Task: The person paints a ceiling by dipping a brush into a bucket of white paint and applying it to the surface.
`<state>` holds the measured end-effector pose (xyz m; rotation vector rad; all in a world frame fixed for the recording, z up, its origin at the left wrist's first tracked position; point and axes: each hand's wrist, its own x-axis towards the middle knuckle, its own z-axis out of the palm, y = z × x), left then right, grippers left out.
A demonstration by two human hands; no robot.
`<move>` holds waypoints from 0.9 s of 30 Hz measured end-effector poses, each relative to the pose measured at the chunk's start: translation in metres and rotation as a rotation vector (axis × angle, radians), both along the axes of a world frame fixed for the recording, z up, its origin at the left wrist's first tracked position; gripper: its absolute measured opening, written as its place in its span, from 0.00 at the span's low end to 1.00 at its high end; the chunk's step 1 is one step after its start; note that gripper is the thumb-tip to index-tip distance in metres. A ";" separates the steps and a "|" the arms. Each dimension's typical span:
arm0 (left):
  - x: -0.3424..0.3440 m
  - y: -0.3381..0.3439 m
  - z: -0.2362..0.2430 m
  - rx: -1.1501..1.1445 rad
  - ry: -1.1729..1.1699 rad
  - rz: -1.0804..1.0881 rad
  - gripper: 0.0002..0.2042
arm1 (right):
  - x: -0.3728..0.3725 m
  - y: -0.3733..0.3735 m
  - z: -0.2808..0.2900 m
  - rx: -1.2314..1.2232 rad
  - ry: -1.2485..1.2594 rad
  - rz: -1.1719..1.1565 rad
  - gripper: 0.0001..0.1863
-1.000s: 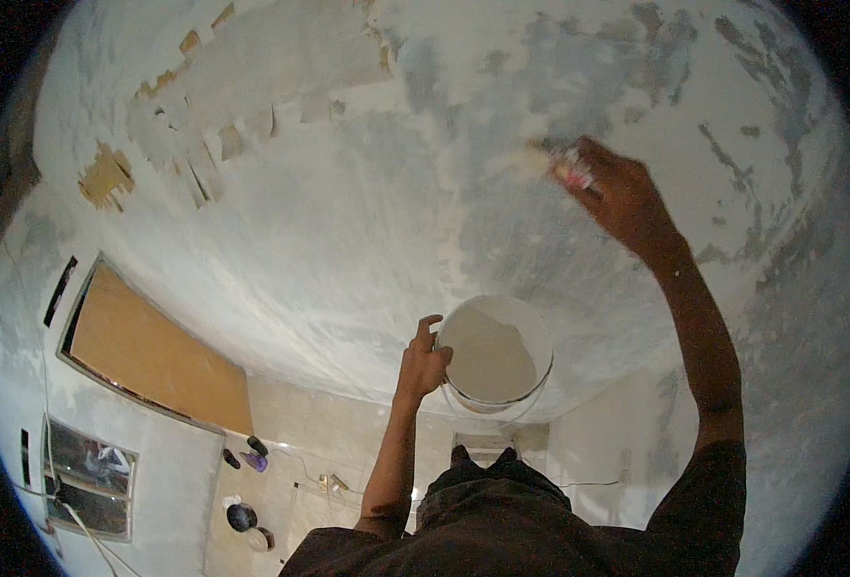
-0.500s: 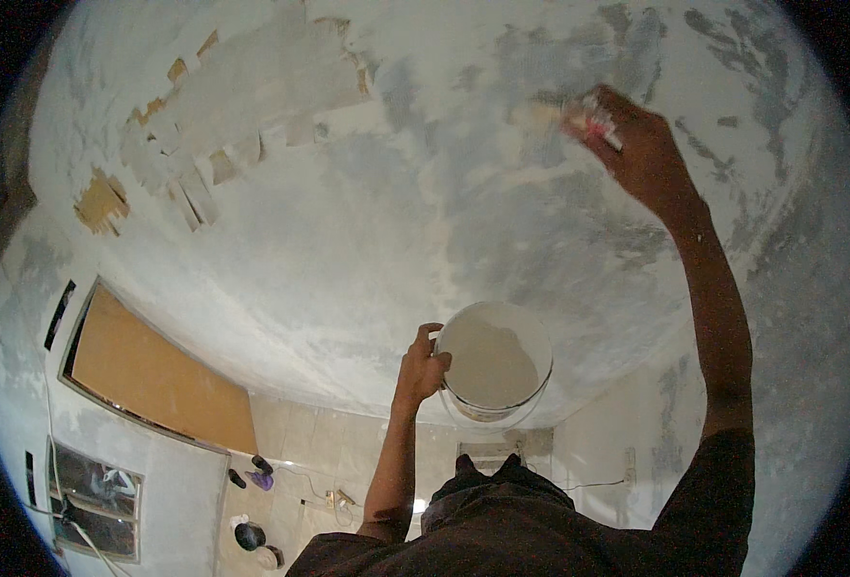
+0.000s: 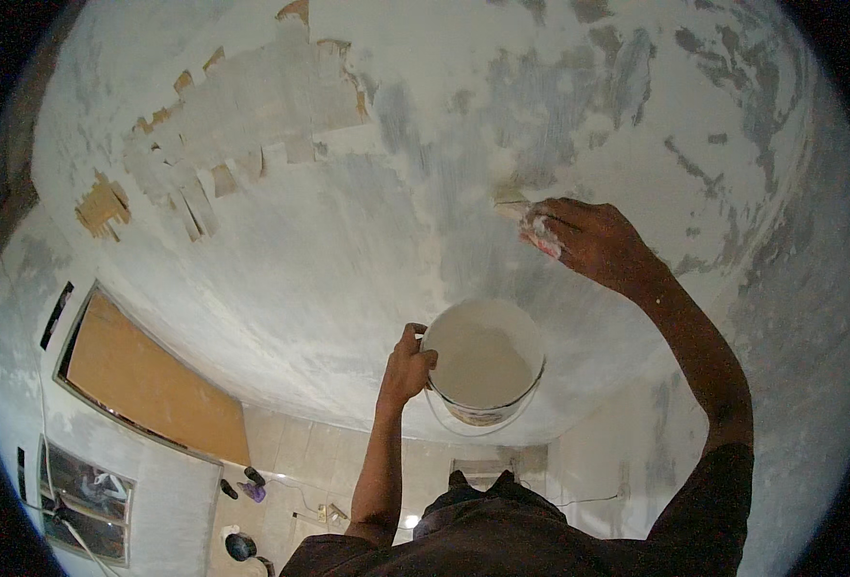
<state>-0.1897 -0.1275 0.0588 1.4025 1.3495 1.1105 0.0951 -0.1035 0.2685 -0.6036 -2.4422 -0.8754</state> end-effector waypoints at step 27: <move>0.006 0.005 0.013 -0.007 0.077 -0.075 0.22 | 0.009 0.013 0.147 0.024 0.458 -0.052 0.13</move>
